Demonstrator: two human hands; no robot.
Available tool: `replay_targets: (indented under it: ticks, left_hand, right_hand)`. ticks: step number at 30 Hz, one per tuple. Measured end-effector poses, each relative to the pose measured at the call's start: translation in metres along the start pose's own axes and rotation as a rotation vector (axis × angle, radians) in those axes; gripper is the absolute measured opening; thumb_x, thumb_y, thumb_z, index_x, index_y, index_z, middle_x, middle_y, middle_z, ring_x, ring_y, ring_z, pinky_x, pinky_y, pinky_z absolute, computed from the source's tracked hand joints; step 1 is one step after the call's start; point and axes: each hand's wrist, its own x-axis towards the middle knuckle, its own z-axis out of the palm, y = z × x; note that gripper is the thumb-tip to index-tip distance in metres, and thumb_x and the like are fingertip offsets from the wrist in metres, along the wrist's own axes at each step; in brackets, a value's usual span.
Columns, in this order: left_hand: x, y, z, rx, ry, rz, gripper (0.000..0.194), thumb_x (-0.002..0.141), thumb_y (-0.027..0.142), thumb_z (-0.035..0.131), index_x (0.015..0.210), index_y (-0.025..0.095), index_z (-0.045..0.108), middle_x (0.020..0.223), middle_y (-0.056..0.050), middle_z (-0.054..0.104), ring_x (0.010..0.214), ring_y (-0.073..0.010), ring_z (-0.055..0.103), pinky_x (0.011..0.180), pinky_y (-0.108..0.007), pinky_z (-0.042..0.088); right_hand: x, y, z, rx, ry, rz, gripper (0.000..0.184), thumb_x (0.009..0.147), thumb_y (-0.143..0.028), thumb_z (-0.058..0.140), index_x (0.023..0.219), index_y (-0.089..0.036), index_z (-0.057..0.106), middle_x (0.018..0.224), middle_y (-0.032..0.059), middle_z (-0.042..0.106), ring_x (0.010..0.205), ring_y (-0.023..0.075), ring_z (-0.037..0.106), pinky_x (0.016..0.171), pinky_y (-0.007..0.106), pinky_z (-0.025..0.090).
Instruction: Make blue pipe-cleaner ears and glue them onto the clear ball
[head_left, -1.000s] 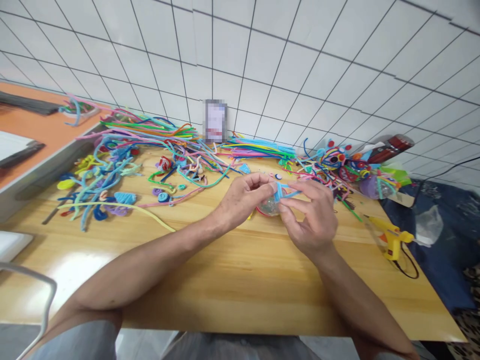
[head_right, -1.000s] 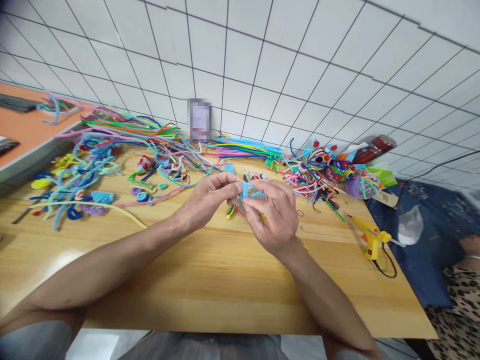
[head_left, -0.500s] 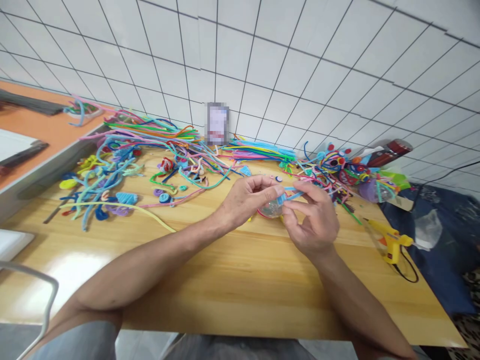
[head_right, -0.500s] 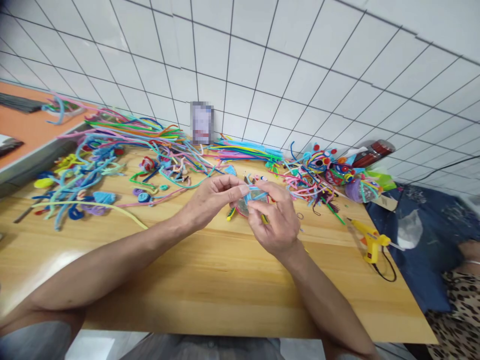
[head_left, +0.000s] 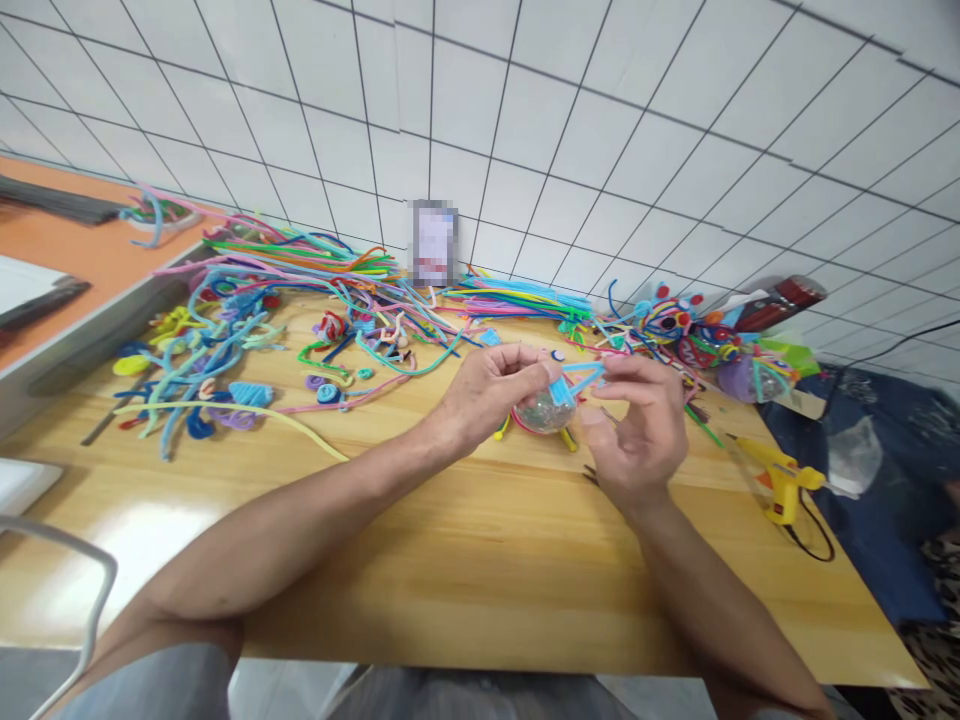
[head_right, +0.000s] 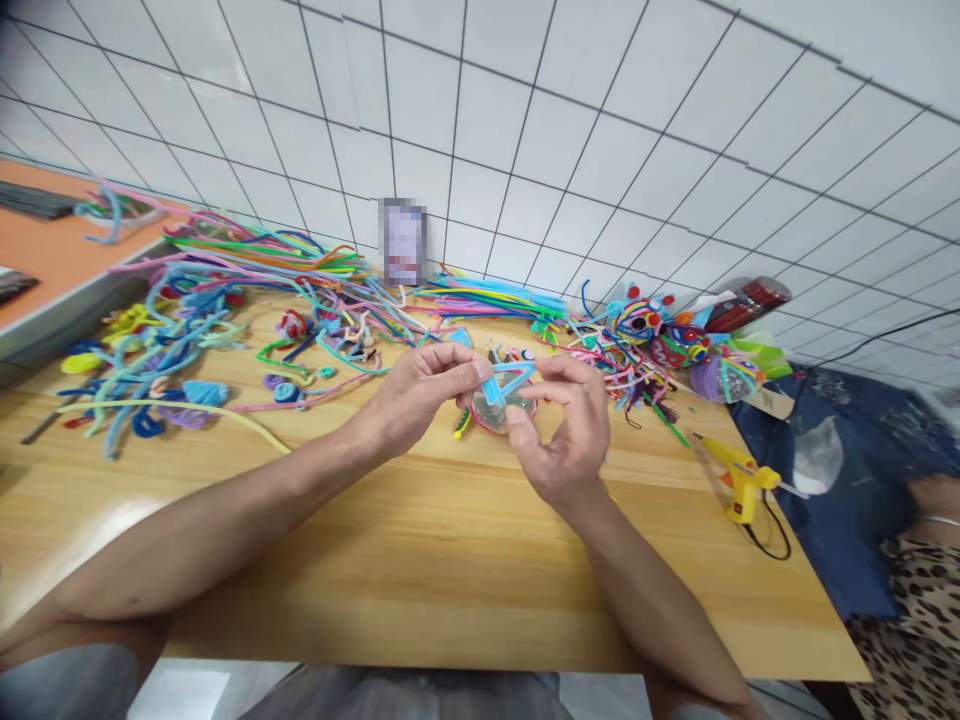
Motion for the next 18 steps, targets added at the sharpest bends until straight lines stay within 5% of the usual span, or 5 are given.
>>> replay_targets:
  ticks: [4, 9, 12, 18]
  left_hand:
    - [-0.0008, 0.0001, 0.0003, 0.007, 0.042, 0.004, 0.036, 0.073, 0.047, 0.087, 0.073, 0.016, 0.069, 0.061, 0.003, 0.058, 0.058, -0.0098, 0.049, 0.059, -0.025, 0.041]
    - [-0.0012, -0.001, 0.0014, 0.002, 0.067, 0.019, 0.035, 0.074, 0.047, 0.085, 0.073, 0.016, 0.069, 0.062, 0.003, 0.058, 0.058, -0.0094, 0.048, 0.059, -0.025, 0.041]
    - [-0.0009, -0.0026, 0.0021, 0.004, 0.063, 0.012, 0.036, 0.072, 0.047, 0.087, 0.074, 0.016, 0.07, 0.064, 0.003, 0.06, 0.059, -0.0097, 0.049, 0.059, -0.025, 0.041]
    - [-0.0008, -0.0073, 0.0005, 0.002, -0.009, 0.02, 0.04, 0.079, 0.053, 0.082, 0.074, 0.017, 0.067, 0.065, 0.001, 0.061, 0.061, -0.0108, 0.051, 0.062, -0.026, 0.043]
  right_hand:
    - [0.0008, 0.0008, 0.0013, 0.207, 0.052, 0.267, 0.013, 0.091, -0.034, 0.073, 0.099, -0.025, 0.066, 0.103, 0.006, 0.065, 0.098, 0.0245, 0.067, 0.089, 0.044, 0.058]
    - [0.0, -0.0023, 0.0016, 0.406, -0.255, 0.557, 0.016, 0.097, -0.04, 0.068, 0.094, -0.024, 0.069, 0.086, 0.0013, 0.069, 0.08, 0.0189, 0.065, 0.076, 0.033, 0.056]
    - [-0.002, -0.0031, 0.0031, 0.423, -0.326, 0.617, 0.019, 0.097, -0.039, 0.068, 0.086, -0.023, 0.069, 0.081, 0.0, 0.069, 0.076, 0.0183, 0.063, 0.076, 0.034, 0.055]
    - [-0.0022, -0.0022, 0.0045, 0.395, -0.25, 0.634, 0.013, 0.09, -0.028, 0.07, 0.078, -0.023, 0.068, 0.076, -0.0014, 0.07, 0.073, 0.0177, 0.064, 0.072, 0.032, 0.052]
